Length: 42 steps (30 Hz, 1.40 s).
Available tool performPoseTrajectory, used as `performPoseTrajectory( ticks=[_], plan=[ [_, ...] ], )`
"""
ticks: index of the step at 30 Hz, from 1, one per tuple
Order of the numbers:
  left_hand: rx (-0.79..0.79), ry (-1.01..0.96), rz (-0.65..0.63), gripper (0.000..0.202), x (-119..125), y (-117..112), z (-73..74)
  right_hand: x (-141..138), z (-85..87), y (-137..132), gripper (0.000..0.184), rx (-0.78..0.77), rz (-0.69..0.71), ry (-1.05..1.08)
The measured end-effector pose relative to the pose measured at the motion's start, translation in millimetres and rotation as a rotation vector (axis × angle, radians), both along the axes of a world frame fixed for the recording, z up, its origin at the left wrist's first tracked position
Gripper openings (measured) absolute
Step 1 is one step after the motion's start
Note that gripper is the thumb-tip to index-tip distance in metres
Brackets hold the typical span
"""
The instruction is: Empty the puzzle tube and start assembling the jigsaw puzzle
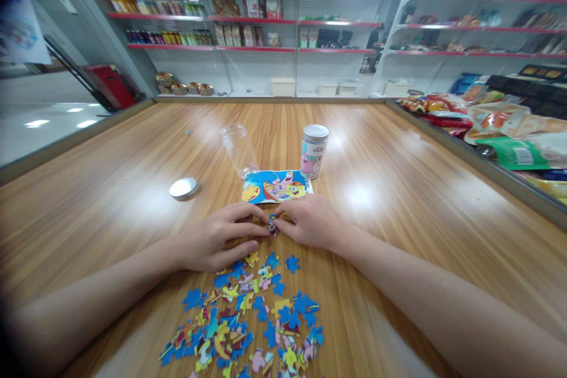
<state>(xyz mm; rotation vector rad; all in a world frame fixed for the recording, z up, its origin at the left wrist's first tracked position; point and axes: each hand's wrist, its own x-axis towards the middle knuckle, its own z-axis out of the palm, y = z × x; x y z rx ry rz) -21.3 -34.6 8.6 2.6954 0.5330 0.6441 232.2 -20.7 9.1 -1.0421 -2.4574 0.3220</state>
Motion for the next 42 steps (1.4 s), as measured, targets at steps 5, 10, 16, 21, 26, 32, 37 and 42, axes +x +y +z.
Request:
performPoseTrajectory(
  ticks=[5,10,16,21,26,32,37,42],
  plan=[
    [0.009,-0.019,0.012,0.028,1.1,-0.7,-0.3,0.8,-0.4,1.0,0.019,0.054,0.029,-0.044],
    [0.023,-0.039,0.013,0.026,1.9,-0.9,0.2,0.6,-0.6,-0.4,0.023,0.176,0.075,-0.206],
    [0.022,-0.037,0.013,0.027,1.0,-0.1,0.2,-0.2,-3.8,-0.7,0.027,0.275,0.090,-0.272],
    [0.027,-0.053,0.012,0.025,1.8,-0.4,0.6,0.7,-6.1,0.3,0.028,0.271,0.086,-0.272],
    [0.025,-0.038,0.017,0.026,2.3,-0.2,0.3,0.7,-6.0,1.1,0.029,0.265,0.080,-0.260],
    [0.030,-0.043,0.016,0.025,2.7,0.0,0.3,1.4,-5.9,1.7,0.025,0.224,0.084,-0.212],
    [0.027,-0.038,0.022,0.025,2.1,0.4,-1.4,2.2,-7.2,2.5,0.027,0.239,0.088,-0.209],
    [0.022,-0.025,0.018,0.027,2.2,1.0,-1.9,2.2,-5.7,2.5,0.028,0.255,0.119,-0.232]
  ],
)
